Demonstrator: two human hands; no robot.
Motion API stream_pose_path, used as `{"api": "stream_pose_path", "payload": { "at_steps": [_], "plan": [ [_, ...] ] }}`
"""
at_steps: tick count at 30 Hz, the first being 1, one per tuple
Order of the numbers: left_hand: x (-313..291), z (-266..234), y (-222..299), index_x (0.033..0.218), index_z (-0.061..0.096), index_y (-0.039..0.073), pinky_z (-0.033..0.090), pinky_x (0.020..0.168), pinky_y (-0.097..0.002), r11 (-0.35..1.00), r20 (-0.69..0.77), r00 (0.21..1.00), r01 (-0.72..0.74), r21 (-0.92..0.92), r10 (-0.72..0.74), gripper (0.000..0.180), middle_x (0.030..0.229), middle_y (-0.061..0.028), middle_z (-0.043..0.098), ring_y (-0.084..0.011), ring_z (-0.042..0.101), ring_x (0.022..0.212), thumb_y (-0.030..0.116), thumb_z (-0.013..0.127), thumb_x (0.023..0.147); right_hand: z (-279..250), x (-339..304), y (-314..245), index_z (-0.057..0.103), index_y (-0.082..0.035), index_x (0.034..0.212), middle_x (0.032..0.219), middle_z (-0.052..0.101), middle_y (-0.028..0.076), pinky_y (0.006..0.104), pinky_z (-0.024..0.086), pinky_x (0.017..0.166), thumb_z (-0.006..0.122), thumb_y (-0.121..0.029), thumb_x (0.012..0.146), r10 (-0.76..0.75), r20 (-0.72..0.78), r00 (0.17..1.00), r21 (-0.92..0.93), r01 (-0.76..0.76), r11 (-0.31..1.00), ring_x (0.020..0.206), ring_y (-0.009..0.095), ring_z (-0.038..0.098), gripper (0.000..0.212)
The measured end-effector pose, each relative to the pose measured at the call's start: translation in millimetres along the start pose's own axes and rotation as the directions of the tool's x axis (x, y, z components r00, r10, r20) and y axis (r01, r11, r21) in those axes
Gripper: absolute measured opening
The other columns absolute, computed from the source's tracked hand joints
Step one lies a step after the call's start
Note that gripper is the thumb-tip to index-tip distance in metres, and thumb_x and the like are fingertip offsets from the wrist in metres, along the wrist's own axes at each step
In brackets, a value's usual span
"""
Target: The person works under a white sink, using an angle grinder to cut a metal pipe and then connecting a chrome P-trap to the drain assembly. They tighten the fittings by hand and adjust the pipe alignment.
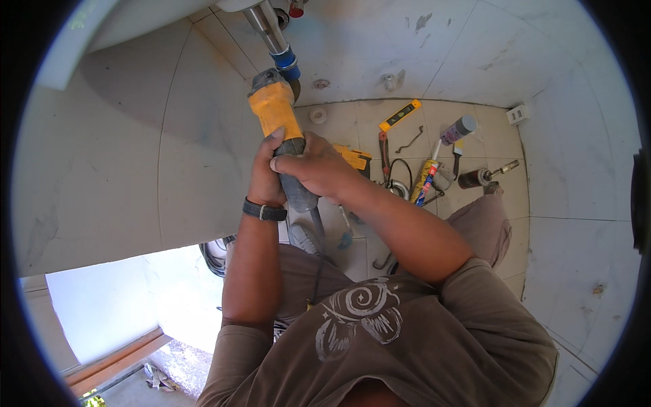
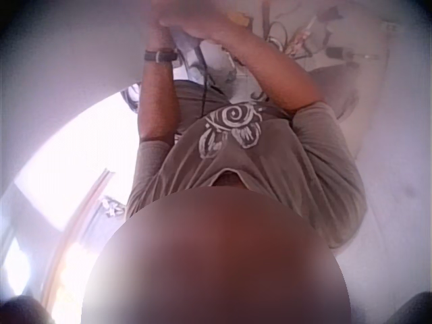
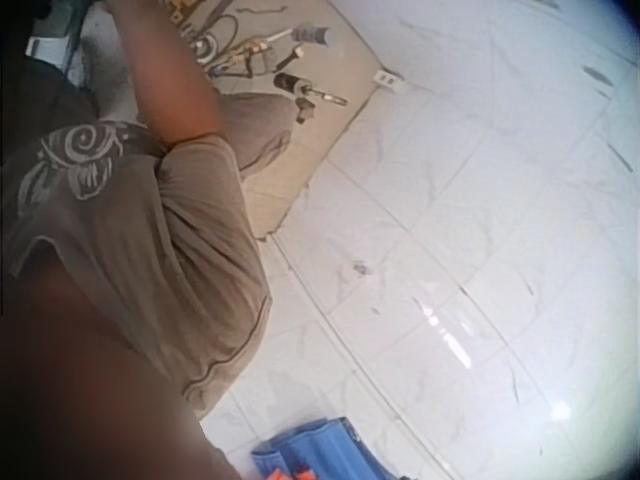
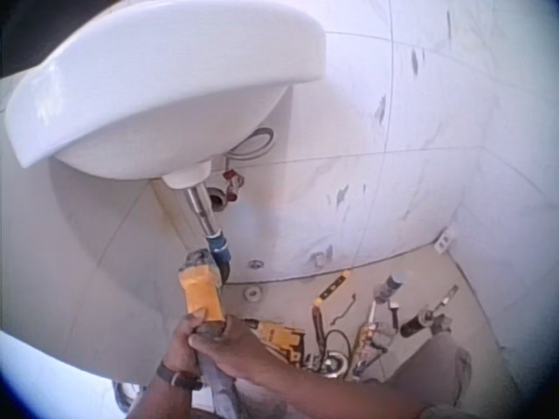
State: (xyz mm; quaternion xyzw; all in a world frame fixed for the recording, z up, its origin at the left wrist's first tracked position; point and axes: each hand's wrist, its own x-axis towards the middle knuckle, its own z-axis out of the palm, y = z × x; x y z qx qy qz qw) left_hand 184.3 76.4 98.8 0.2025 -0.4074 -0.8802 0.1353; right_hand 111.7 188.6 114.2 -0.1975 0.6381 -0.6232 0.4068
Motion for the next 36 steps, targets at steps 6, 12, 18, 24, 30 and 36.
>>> {"api": "stream_pose_path", "payload": {
  "at_steps": [6, 12, 18, 24, 30, 36],
  "plan": [
    [7.5, -12.3, 4.2, 0.123, 0.059, 0.003, 0.053, 0.088, -0.0345, 1.0, 0.015, 1.0, 0.013, -0.018, -0.012, 0.044, 0.109, -0.0088, 0.067, -0.0206, 0.066, 0.097, 0.036, 0.064, 0.094, 6.7, 3.7, -9.6, 0.057, 0.011, 0.116, 0.099, 0.067, 0.016, 0.034, 0.053, 0.078, 0.073, -0.029, 0.078, -0.015, 0.048, 0.999, 0.058, 0.012, 0.998, 0.088, 0.021, 0.066, 0.057],
    [14.8, -22.7, 9.5, 0.126, 0.058, 0.002, 0.053, 0.09, -0.0359, 1.0, 0.021, 1.0, 0.009, -0.007, -0.009, 0.048, 0.113, -0.0104, 0.068, -0.0224, 0.067, 0.099, 0.036, 0.065, 0.093, 8.9, 4.7, -18.2, 0.056, 0.013, 0.115, 0.1, 0.067, 0.018, 0.0346, 0.054, 0.079, 0.074, -0.029, 0.078, 0.053, 0.013, 0.998, -0.021, -0.053, 0.998, 0.09, 0.023, 0.067, 0.059],
    [21.9, -29.9, 15.5, 0.125, 0.058, 0.001, 0.053, 0.089, -0.0357, 1.0, 0.045, 0.999, 0.013, 0.006, -0.013, 0.047, 0.112, -0.0102, 0.068, -0.0222, 0.067, 0.098, 0.034, 0.065, 0.093, 19.6, 16.9, -12.0, 0.056, 0.012, 0.115, 0.101, 0.067, 0.018, 0.0351, 0.054, 0.078, 0.075, -0.029, 0.078, 0.011, -0.031, 0.999, 0.052, -0.009, 0.999, 0.091, 0.024, 0.068, 0.059],
    [22.4, -22.4, 16.2, 0.121, 0.06, 0.003, 0.053, 0.085, -0.0339, 1.0, 0.039, 0.999, 0.011, -0.017, -0.01, 0.041, 0.106, -0.0083, 0.068, -0.0199, 0.067, 0.093, 0.034, 0.064, 0.095, 18.0, 18.5, -8.2, 0.058, 0.011, 0.115, 0.099, 0.068, 0.017, 0.0348, 0.054, 0.078, 0.074, -0.028, 0.078, 0.028, -0.065, 0.997, 0.013, -0.027, 1.0, 0.089, 0.023, 0.068, 0.056],
    [15.6, -21.2, 8.6, 0.119, 0.06, 0.004, 0.053, 0.084, -0.0337, 0.998, 0.019, 1.0, 0.001, -0.062, 0.0, 0.037, 0.104, -0.0073, 0.068, -0.0192, 0.066, 0.092, 0.032, 0.064, 0.095, 14.8, 26.0, -1.1, 0.063, 0.006, 0.114, 0.099, 0.069, 0.015, 0.0347, 0.054, 0.078, 0.072, -0.026, 0.078, 0.037, -0.023, 0.999, -0.041, -0.038, 0.998, 0.088, 0.022, 0.067, 0.049],
    [6.7, -25.4, -12.2, 0.119, 0.06, 0.005, 0.053, 0.086, -0.0351, 0.995, -0.002, 0.998, 0.056, -0.089, -0.056, 0.037, 0.105, -0.0076, 0.068, -0.0196, 0.066, 0.094, 0.032, 0.064, 0.095, 4.4, 5.5, 5.0, 0.061, 0.006, 0.118, 0.102, 0.069, 0.016, 0.0353, 0.054, 0.081, 0.072, -0.027, 0.079, 0.066, 0.052, 0.996, 0.005, -0.066, 0.998, 0.092, 0.022, 0.068, 0.052]
  ]
}}
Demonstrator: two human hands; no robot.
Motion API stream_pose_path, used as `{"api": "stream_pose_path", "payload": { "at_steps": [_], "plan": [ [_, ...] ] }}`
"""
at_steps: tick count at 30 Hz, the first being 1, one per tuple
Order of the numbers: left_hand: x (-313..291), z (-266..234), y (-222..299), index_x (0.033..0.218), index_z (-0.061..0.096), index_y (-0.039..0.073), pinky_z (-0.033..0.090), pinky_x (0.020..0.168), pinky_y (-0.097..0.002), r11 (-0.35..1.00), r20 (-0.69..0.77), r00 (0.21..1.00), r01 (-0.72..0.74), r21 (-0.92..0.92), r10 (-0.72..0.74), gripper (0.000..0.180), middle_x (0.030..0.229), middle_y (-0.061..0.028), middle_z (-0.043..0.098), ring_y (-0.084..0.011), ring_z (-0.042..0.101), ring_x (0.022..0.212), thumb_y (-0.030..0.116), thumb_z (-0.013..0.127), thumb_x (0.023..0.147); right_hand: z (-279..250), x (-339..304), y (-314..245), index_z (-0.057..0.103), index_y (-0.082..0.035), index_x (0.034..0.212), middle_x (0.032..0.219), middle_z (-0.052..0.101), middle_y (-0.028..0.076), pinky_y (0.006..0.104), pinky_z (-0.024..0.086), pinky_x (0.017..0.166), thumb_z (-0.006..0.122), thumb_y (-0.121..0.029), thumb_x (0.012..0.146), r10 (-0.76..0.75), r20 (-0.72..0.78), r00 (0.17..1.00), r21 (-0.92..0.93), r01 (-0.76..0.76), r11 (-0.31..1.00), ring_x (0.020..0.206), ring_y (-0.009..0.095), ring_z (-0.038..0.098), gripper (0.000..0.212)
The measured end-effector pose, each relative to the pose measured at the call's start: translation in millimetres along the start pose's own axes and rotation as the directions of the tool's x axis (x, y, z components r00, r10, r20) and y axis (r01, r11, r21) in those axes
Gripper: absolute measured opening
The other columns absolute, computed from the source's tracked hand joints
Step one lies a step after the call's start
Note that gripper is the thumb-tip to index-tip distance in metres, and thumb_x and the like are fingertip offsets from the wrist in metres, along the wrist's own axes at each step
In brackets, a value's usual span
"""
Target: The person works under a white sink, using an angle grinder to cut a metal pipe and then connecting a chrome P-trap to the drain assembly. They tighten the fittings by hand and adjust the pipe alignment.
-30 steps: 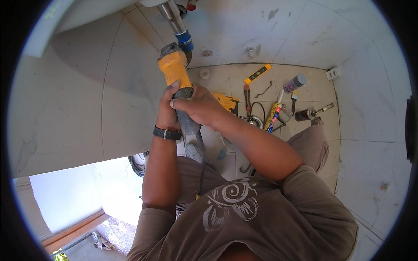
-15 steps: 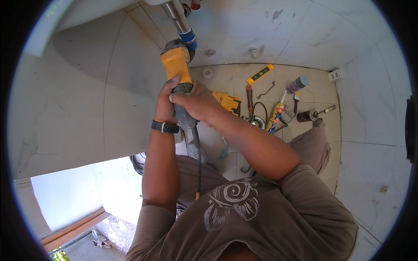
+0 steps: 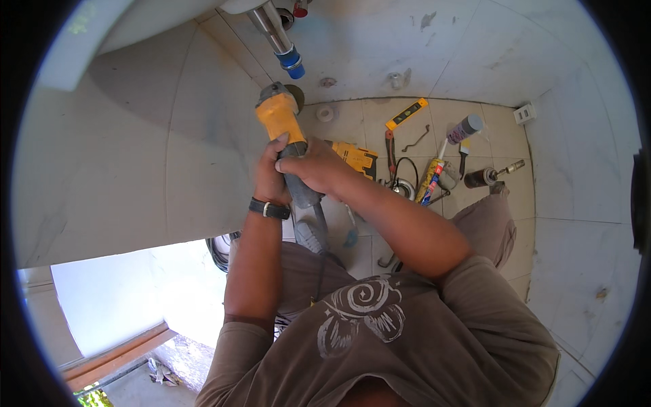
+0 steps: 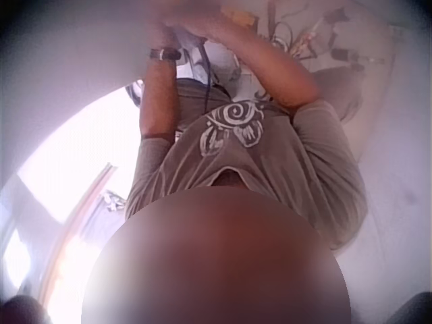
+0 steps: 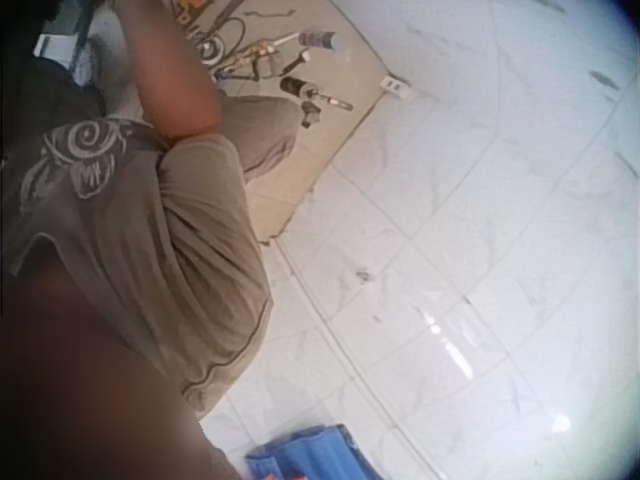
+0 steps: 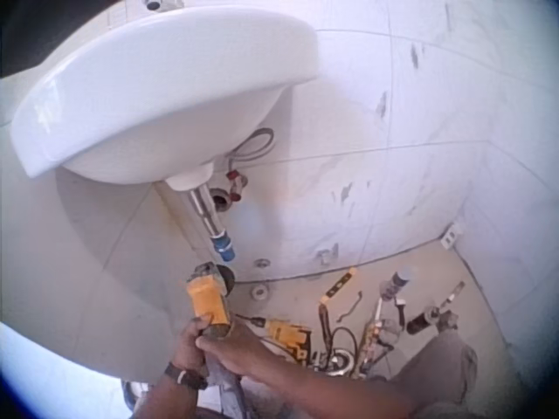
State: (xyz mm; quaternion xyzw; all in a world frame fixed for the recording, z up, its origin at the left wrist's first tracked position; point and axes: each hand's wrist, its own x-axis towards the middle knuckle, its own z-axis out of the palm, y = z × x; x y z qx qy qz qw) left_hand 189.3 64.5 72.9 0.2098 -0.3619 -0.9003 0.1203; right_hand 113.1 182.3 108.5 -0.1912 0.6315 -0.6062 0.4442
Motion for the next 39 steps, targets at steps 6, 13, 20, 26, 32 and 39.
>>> {"api": "stream_pose_path", "payload": {
  "at_steps": [6, 13, 20, 26, 32, 39],
  "plan": [
    [-21.2, 23.3, -27.8, 0.124, 0.059, 0.004, 0.052, 0.09, -0.0357, 0.993, 0.067, 0.992, 0.106, 0.054, -0.109, 0.042, 0.11, -0.0085, 0.068, -0.0208, 0.066, 0.099, 0.033, 0.063, 0.095, -20.4, -37.6, 19.8, 0.055, 0.007, 0.127, 0.11, 0.068, 0.018, 0.037, 0.054, 0.084, 0.075, -0.028, 0.079, -0.052, -0.106, 0.993, -0.093, 0.042, 0.995, 0.097, 0.026, 0.068, 0.062],
    [-3.9, 64.3, -42.5, 0.124, 0.059, 0.006, 0.052, 0.087, -0.0323, 0.98, 0.214, 0.963, 0.134, 0.146, -0.164, 0.039, 0.109, -0.005, 0.067, -0.0148, 0.065, 0.097, 0.033, 0.063, 0.096, -58.0, -59.4, 17.0, 0.052, 0.005, 0.128, 0.108, 0.065, 0.016, 0.0377, 0.054, 0.085, 0.074, -0.029, 0.084, -0.026, -0.145, 0.989, 0.128, 0.044, 0.991, 0.098, 0.024, 0.066, 0.06],
    [16.2, 85.7, -40.5, 0.117, 0.061, 0.002, 0.052, 0.079, -0.0306, 0.99, 0.133, 0.987, 0.073, 0.122, -0.089, 0.041, 0.101, -0.005, 0.065, -0.0133, 0.063, 0.089, 0.033, 0.066, 0.092, -83.6, -46.3, -6.7, 0.053, 0.004, 0.125, 0.104, 0.064, 0.011, 0.0336, 0.057, 0.072, 0.072, -0.026, 0.086, 0.014, -0.027, 1.0, 0.161, -0.009, 0.987, 0.087, 0.019, 0.067, 0.052],
    [21.0, 82.6, -41.1, 0.117, 0.062, -0.002, 0.052, 0.08, -0.0308, 0.994, 0.111, 0.992, 0.046, 0.102, -0.057, 0.044, 0.101, -0.007, 0.066, -0.0144, 0.064, 0.09, 0.033, 0.068, 0.09, -85.4, -41.4, -8.6, 0.053, 0.003, 0.125, 0.102, 0.065, 0.011, 0.0334, 0.058, 0.071, 0.07, -0.023, 0.087, 0.072, 0.013, 0.997, 0.15, -0.073, 0.986, 0.086, 0.019, 0.067, 0.05],
    [18.7, 80.2, -37.4, 0.12, 0.059, 0.003, 0.053, 0.082, -0.0301, 0.992, 0.14, 0.989, 0.032, 0.126, -0.05, 0.04, 0.104, -0.0067, 0.067, -0.0144, 0.066, 0.092, 0.033, 0.065, 0.094, -82.1, -40.8, -8.3, 0.053, 0.005, 0.125, 0.103, 0.066, 0.012, 0.0336, 0.058, 0.074, 0.07, -0.023, 0.087, 0.035, 0.014, 0.999, 0.15, -0.037, 0.988, 0.087, 0.02, 0.068, 0.05],
    [12.2, 85.6, -30.1, 0.121, 0.058, 0.001, 0.053, 0.082, -0.0302, 0.988, 0.127, 0.99, 0.035, 0.149, -0.054, 0.043, 0.105, -0.007, 0.067, -0.0145, 0.066, 0.092, 0.033, 0.066, 0.094, -81.7, -41.8, -10.0, 0.052, 0.007, 0.126, 0.105, 0.065, 0.013, 0.0333, 0.058, 0.076, 0.069, -0.022, 0.087, 0.008, 0.024, 1.0, 0.174, -0.012, 0.985, 0.088, 0.02, 0.068, 0.052]
  ]
}}
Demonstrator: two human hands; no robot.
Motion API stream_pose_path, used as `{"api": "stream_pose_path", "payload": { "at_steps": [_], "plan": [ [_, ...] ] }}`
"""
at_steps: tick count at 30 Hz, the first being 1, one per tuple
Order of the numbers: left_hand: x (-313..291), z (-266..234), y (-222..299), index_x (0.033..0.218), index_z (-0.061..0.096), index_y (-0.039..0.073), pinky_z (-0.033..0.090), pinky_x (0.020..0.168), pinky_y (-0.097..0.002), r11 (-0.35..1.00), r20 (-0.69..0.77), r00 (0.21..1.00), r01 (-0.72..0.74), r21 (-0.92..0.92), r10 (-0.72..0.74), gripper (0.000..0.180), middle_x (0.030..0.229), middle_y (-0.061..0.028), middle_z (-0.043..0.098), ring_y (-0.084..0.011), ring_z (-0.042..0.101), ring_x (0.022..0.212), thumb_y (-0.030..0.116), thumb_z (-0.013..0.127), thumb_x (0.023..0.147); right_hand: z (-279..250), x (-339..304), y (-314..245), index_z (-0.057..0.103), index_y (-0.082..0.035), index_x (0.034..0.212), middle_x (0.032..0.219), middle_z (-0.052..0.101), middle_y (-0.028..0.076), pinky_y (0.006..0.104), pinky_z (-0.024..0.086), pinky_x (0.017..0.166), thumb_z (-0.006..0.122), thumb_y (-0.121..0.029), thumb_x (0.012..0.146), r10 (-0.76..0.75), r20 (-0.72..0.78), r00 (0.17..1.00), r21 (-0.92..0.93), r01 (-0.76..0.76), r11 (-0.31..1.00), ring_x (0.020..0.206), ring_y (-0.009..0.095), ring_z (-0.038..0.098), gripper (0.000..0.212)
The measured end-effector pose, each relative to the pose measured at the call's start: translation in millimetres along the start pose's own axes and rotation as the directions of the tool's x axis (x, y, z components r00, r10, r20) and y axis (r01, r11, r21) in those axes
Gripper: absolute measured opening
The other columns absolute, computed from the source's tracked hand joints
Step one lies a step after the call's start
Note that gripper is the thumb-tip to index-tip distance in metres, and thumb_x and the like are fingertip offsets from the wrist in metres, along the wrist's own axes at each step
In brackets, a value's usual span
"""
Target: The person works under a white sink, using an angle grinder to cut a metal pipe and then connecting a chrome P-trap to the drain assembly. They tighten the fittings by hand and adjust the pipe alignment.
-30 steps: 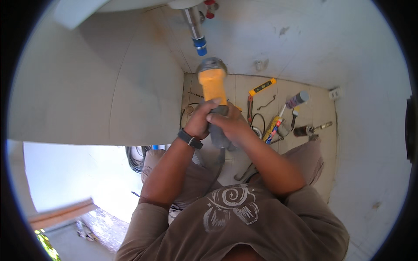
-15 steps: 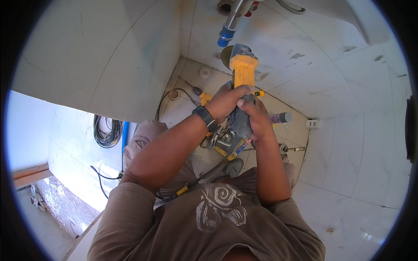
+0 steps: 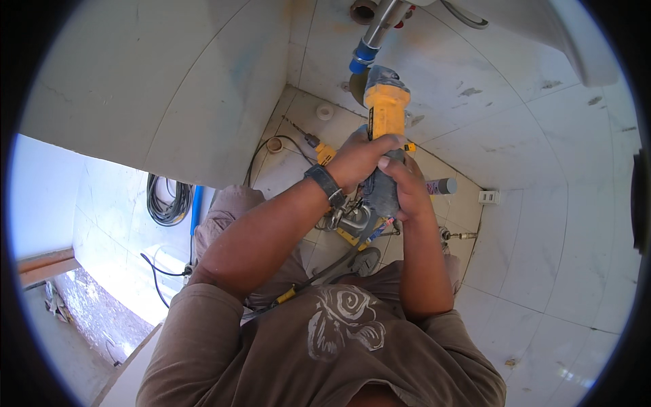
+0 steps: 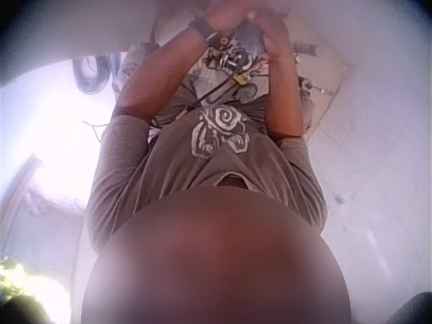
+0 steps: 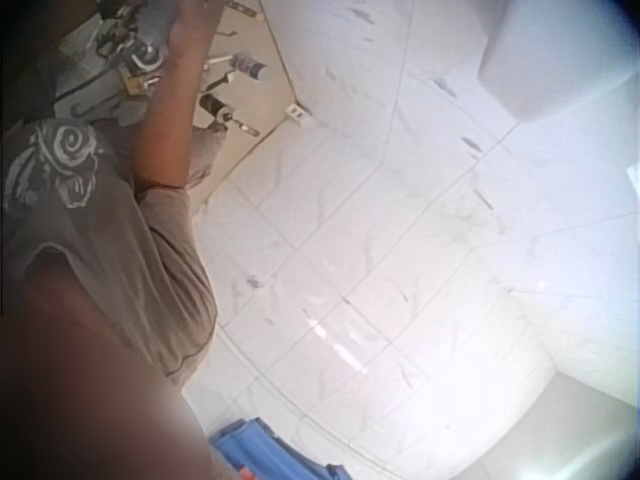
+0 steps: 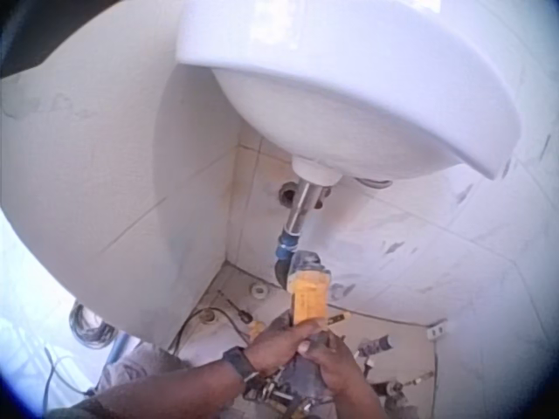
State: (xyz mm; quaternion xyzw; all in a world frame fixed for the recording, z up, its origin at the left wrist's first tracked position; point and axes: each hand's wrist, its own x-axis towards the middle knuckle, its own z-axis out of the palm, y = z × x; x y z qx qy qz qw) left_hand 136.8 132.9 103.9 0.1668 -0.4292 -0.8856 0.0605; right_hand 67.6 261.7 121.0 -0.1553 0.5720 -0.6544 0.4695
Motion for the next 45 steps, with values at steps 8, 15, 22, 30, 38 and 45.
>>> {"api": "stream_pose_path", "payload": {
  "at_steps": [8, 15, 22, 30, 38, 45],
  "plan": [
    [0.9, 0.3, 0.9, 0.121, 0.057, 0.001, 0.053, 0.08, -0.0303, 1.0, -0.007, 1.0, -0.007, 0.01, 0.007, 0.044, 0.104, -0.0067, 0.066, -0.0142, 0.065, 0.092, 0.034, 0.066, 0.093, -0.5, 0.6, -4.2, 0.052, 0.007, 0.126, 0.105, 0.065, 0.013, 0.0326, 0.058, 0.075, 0.067, -0.024, 0.087, 0.003, 0.042, 0.999, -0.022, -0.002, 1.0, 0.088, 0.019, 0.068, 0.052],
    [2.7, -0.3, 1.7, 0.12, 0.058, 0.001, 0.053, 0.08, -0.0307, 1.0, -0.019, 1.0, -0.006, 0.03, 0.006, 0.043, 0.103, -0.0064, 0.066, -0.0144, 0.066, 0.091, 0.033, 0.067, 0.093, 1.7, 2.3, -5.4, 0.053, 0.006, 0.125, 0.104, 0.066, 0.013, 0.0324, 0.058, 0.074, 0.067, -0.024, 0.087, 0.0, 0.028, 1.0, -0.019, 0.0, 1.0, 0.087, 0.019, 0.068, 0.051],
    [2.4, -0.1, 1.6, 0.121, 0.058, 0.001, 0.053, 0.08, -0.0308, 1.0, -0.025, 1.0, -0.005, 0.029, 0.006, 0.042, 0.104, -0.0063, 0.066, -0.0144, 0.066, 0.092, 0.033, 0.066, 0.094, -1.2, 2.4, -5.1, 0.053, 0.006, 0.125, 0.103, 0.066, 0.012, 0.0322, 0.058, 0.074, 0.067, -0.024, 0.087, 0.013, 0.048, 0.999, -0.036, -0.011, 0.999, 0.087, 0.019, 0.068, 0.05],
    [2.3, 0.5, -2.3, 0.119, 0.058, 0.001, 0.053, 0.081, -0.0302, 0.998, -0.015, 0.999, -0.038, 0.04, 0.039, 0.04, 0.104, -0.006, 0.066, -0.0138, 0.065, 0.092, 0.031, 0.065, 0.094, -4.8, 2.0, 1.0, 0.053, 0.005, 0.124, 0.104, 0.065, 0.012, 0.0325, 0.057, 0.076, 0.067, -0.023, 0.087, -0.001, 0.006, 1.0, -0.039, 0.001, 0.999, 0.088, 0.019, 0.068, 0.049],
    [3.1, -0.3, 1.1, 0.12, 0.058, 0.0, 0.052, 0.08, -0.0302, 0.998, -0.02, 0.999, -0.029, 0.048, 0.03, 0.042, 0.104, -0.006, 0.066, -0.0135, 0.064, 0.091, 0.032, 0.065, 0.094, -4.7, 5.5, 0.8, 0.053, 0.004, 0.125, 0.104, 0.065, 0.012, 0.0329, 0.056, 0.076, 0.067, -0.024, 0.087, 0.01, -0.005, 1.0, -0.035, -0.01, 0.999, 0.087, 0.019, 0.067, 0.05],
    [7.8, 1.7, 2.7, 0.119, 0.059, 0.0, 0.052, 0.079, -0.03, 0.999, -0.008, 0.999, -0.032, 0.035, 0.033, 0.041, 0.104, -0.0056, 0.065, -0.013, 0.064, 0.09, 0.032, 0.066, 0.093, -3.9, 3.6, -6.8, 0.052, 0.005, 0.126, 0.103, 0.066, 0.013, 0.0338, 0.058, 0.071, 0.067, -0.024, 0.087, 0.005, -0.002, 1.0, -0.059, -0.005, 0.998, 0.083, 0.021, 0.068, 0.051]
  ]
}}
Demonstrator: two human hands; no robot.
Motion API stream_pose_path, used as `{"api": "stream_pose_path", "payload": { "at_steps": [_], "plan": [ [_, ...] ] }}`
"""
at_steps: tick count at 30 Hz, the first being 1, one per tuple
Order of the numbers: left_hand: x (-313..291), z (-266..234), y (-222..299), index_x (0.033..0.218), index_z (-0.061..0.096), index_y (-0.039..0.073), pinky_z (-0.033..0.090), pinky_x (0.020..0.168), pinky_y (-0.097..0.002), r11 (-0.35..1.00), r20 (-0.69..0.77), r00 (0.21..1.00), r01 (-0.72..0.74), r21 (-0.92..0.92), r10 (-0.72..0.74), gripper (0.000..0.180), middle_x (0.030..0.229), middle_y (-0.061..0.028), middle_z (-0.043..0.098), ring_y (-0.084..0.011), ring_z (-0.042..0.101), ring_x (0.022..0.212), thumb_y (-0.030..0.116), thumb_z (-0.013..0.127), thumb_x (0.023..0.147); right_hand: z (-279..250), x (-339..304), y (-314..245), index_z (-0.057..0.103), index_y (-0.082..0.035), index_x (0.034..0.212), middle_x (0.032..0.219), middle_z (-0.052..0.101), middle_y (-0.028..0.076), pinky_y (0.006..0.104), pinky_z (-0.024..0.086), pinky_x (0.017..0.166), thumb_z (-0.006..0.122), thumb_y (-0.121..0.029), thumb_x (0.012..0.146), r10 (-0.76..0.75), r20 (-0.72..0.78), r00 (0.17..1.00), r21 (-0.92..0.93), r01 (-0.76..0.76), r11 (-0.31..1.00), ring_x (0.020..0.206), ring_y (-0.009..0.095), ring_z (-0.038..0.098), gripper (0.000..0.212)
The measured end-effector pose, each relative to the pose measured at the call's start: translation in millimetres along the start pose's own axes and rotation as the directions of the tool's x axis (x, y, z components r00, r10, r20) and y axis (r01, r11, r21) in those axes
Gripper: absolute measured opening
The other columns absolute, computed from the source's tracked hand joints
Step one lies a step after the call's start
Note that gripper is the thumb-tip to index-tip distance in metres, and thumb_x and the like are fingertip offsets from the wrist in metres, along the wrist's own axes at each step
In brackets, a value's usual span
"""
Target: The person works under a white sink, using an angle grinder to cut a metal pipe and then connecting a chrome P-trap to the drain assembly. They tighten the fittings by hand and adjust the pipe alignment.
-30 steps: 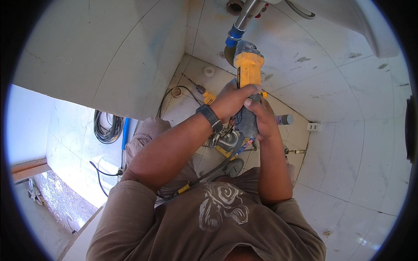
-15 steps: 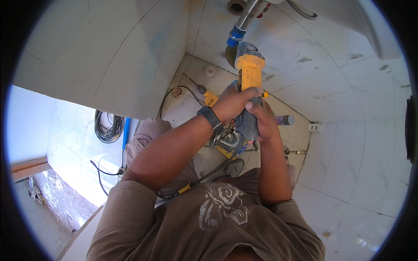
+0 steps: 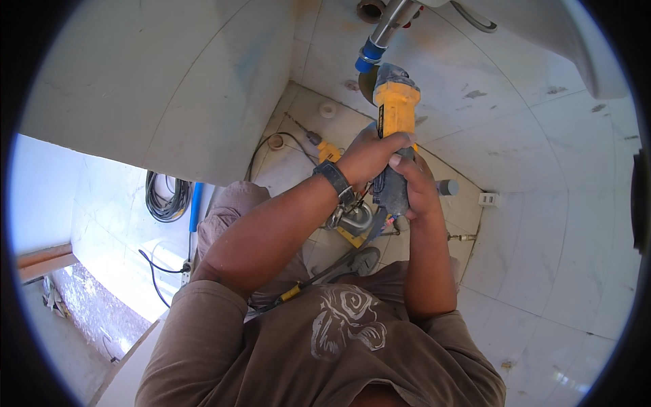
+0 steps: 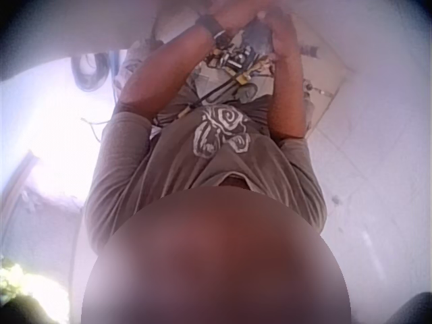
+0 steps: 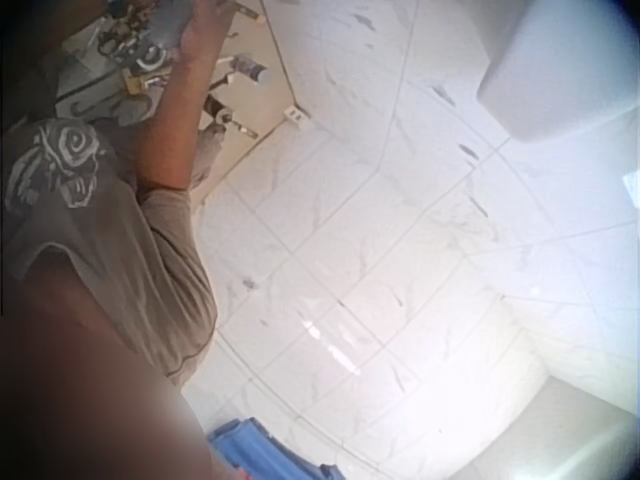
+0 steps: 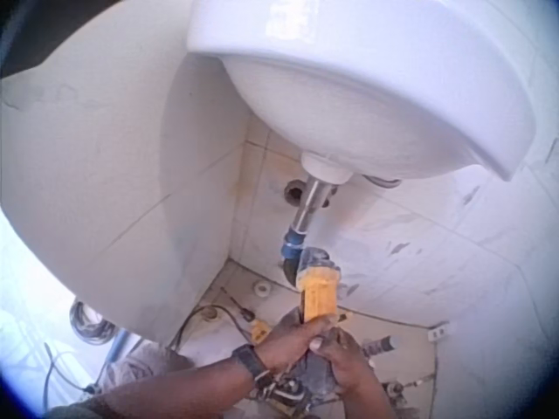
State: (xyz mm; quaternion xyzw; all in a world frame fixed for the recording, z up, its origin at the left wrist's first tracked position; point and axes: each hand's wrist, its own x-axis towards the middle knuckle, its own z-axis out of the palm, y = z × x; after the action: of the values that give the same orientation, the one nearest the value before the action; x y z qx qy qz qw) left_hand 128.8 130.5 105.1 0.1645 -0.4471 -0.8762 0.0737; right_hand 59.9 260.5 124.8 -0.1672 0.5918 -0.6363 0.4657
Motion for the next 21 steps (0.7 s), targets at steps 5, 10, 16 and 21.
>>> {"api": "stream_pose_path", "payload": {
  "at_steps": [5, 10, 16, 21],
  "plan": [
    [2.2, 2.6, -6.2, 0.113, 0.066, -0.003, 0.053, 0.077, -0.0305, 0.999, -0.043, 0.999, -0.016, -0.03, 0.015, 0.046, 0.097, -0.0083, 0.069, -0.0157, 0.066, 0.086, 0.036, 0.07, 0.089, 2.3, -1.6, -0.6, 0.055, 0.006, 0.121, 0.096, 0.067, 0.015, 0.0335, 0.06, 0.062, 0.064, -0.029, 0.089, -0.027, -0.031, 0.999, -0.033, 0.026, 0.999, 0.074, 0.021, 0.07, 0.048],
    [0.9, 2.7, -6.4, 0.116, 0.065, -0.003, 0.053, 0.079, -0.0309, 0.998, -0.016, 1.0, -0.015, -0.06, 0.014, 0.047, 0.1, -0.0089, 0.069, -0.016, 0.066, 0.089, 0.036, 0.07, 0.089, 2.2, -4.8, -3.6, 0.053, 0.006, 0.124, 0.102, 0.066, 0.014, 0.0327, 0.058, 0.071, 0.066, -0.026, 0.089, -0.015, 0.009, 1.0, 0.004, 0.015, 1.0, 0.083, 0.02, 0.069, 0.05],
    [-3.2, 4.9, -1.2, 0.118, 0.06, 0.001, 0.053, 0.08, -0.0305, 0.999, -0.014, 1.0, 0.006, -0.054, -0.007, 0.038, 0.103, -0.0062, 0.067, -0.0144, 0.066, 0.091, 0.03, 0.067, 0.093, 0.0, -3.9, -2.3, 0.052, 0.007, 0.127, 0.106, 0.066, 0.013, 0.0327, 0.057, 0.076, 0.067, -0.024, 0.088, 0.004, 0.016, 1.0, 0.022, -0.004, 1.0, 0.088, 0.02, 0.068, 0.051],
    [-6.8, 5.4, 2.8, 0.119, 0.06, 0.001, 0.053, 0.081, -0.0307, 0.999, -0.014, 1.0, 0.023, -0.023, -0.023, 0.04, 0.103, -0.0064, 0.067, -0.0144, 0.065, 0.091, 0.031, 0.067, 0.093, -1.9, -3.3, 0.2, 0.052, 0.006, 0.127, 0.106, 0.066, 0.013, 0.0333, 0.057, 0.074, 0.067, -0.024, 0.088, 0.014, 0.01, 1.0, 0.007, -0.014, 1.0, 0.087, 0.02, 0.068, 0.051]
  ]
}}
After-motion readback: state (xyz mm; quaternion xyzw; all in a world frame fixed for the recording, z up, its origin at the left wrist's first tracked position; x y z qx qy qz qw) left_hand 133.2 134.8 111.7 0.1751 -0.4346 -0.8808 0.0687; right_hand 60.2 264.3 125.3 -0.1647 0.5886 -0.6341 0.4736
